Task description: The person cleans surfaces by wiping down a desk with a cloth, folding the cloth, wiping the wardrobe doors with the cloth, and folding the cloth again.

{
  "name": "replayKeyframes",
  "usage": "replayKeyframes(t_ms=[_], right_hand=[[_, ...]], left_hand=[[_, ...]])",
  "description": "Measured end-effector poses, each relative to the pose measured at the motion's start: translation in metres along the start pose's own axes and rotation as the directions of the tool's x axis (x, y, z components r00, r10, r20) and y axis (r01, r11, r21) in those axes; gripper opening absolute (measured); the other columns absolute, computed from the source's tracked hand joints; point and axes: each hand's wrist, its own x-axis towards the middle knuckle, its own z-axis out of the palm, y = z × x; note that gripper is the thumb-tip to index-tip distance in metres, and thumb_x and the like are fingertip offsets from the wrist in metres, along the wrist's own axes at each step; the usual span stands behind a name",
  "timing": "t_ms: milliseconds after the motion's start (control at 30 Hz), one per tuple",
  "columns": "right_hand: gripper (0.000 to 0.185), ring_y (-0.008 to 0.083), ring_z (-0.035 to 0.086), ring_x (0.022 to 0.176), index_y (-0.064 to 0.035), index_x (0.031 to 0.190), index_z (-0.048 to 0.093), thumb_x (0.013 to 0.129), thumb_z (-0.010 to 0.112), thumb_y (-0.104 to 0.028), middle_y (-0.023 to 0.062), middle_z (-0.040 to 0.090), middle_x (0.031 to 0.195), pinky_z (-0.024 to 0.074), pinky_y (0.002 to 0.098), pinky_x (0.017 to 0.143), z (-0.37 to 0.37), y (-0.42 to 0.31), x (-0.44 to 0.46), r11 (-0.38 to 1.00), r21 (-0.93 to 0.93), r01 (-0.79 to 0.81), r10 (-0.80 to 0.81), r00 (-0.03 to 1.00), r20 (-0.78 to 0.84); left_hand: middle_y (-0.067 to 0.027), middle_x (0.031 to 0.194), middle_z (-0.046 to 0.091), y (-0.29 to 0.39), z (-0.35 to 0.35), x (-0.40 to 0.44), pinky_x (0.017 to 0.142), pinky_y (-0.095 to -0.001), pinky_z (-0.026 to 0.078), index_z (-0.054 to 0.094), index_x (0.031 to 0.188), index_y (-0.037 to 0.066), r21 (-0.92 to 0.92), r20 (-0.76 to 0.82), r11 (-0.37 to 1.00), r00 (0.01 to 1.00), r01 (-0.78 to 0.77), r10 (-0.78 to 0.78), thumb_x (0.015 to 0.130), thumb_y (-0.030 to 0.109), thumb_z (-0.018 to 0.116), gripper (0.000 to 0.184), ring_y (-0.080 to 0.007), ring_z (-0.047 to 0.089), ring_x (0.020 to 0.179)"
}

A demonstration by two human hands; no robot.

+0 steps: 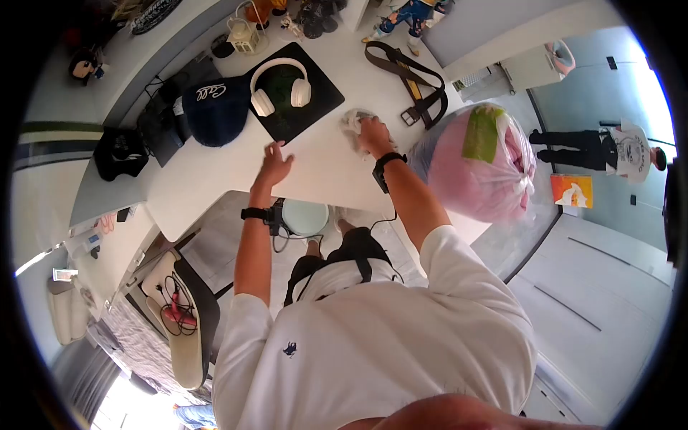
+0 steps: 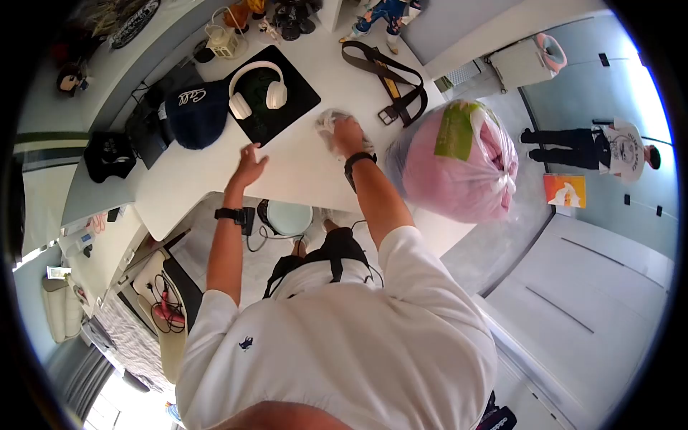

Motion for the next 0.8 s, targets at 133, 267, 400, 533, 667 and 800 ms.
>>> replayKeyframes(t_ms=[133,267,400,533,667,800], right_hand=[[0.02,0.0361,0.06,0.1,-0.0051,0.097,0.066,0.081,0.063,-0.016,0.0189,0.064,0.099,0.0505,0.0442,0.085,0.004,0.004,-0.056,0.994,0.09,-0.06,0.053,0.996,0.076],[0.022,0.0346,0.061,0.102,-0.0033,0.099,0.066,0.082,0.062,-0.016,0.0185,0.065,0.103,0.0507,0.0456,0.084,0.013,0.007,-0.093,0.99,0.098,-0.105,0.088,0.982,0.169],[0.024,0.0355,0.063,0.1,-0.0022,0.098,0.067,0.079,0.063,-0.016,0.0171,0.065,0.109,0.0517,0.0466,0.082,0.031,0.012,-0.137,1.0,0.001,-0.023,0.022,0.947,0.321],[0.025,0.0364,0.063,0.098,-0.0018,0.099,0.067,0.079,0.061,-0.015,0.0178,0.065,0.108,0.0525,0.0469,0.08,0.049,0.01,-0.178,0.999,0.018,0.037,-0.041,0.946,0.323],[0.025,0.0374,0.062,0.102,-0.0024,0.101,0.067,0.08,0.058,-0.014,0.0195,0.064,0.109,0.0516,0.0458,0.085,0.06,0.003,-0.186,0.999,-0.019,0.029,-0.022,0.951,0.309],[0.03,0.0376,0.06,0.106,-0.0042,0.105,0.065,0.079,0.059,-0.018,0.0205,0.062,0.112,0.05,0.0452,0.088,0.062,0.005,-0.164,0.993,0.051,-0.104,0.086,0.956,0.279]], left_hand=[[-0.0063,0.086,0.053,0.105,-0.083,-0.097,0.064,-0.0316,0.046,0.052,0.114,0.007,-0.102,-0.382,0.876,0.832,-0.471,0.402,0.088,0.013,0.06,0.028,-0.0196,0.054,0.066],[-0.0027,0.075,0.051,0.198,-0.158,-0.248,0.06,-0.0259,0.04,0.056,0.108,0.005,-0.076,-0.442,0.626,0.589,-0.776,0.676,0.087,0.009,0.062,0.022,-0.0132,0.048,0.066],[-0.001,0.08,0.044,0.159,-0.177,-0.329,0.054,-0.0325,0.032,0.047,0.127,0.034,0.125,-0.532,0.035,-0.037,-0.992,0.846,0.089,0.032,0.061,0.041,-0.0164,0.04,0.061],[-0.0015,0.084,0.038,0.192,-0.206,-0.391,0.052,-0.0312,0.026,0.033,0.133,0.055,0.158,-0.39,-0.037,-0.097,-0.987,0.915,0.095,0.037,0.043,0.044,-0.0159,0.034,0.059],[-0.0087,0.088,0.037,0.185,-0.216,-0.399,0.048,-0.032,0.023,0.041,0.115,0.038,0.271,-0.299,-0.012,-0.096,-0.962,0.949,0.097,0.031,0.035,0.02,-0.0172,0.032,0.06],[-0.0135,0.088,0.038,0.183,-0.214,-0.409,0.047,-0.0322,0.023,0.044,0.095,0.019,0.421,-0.329,0.1,-0.049,-0.901,0.943,0.097,0.028,0.033,0.014,-0.0175,0.032,0.06]])
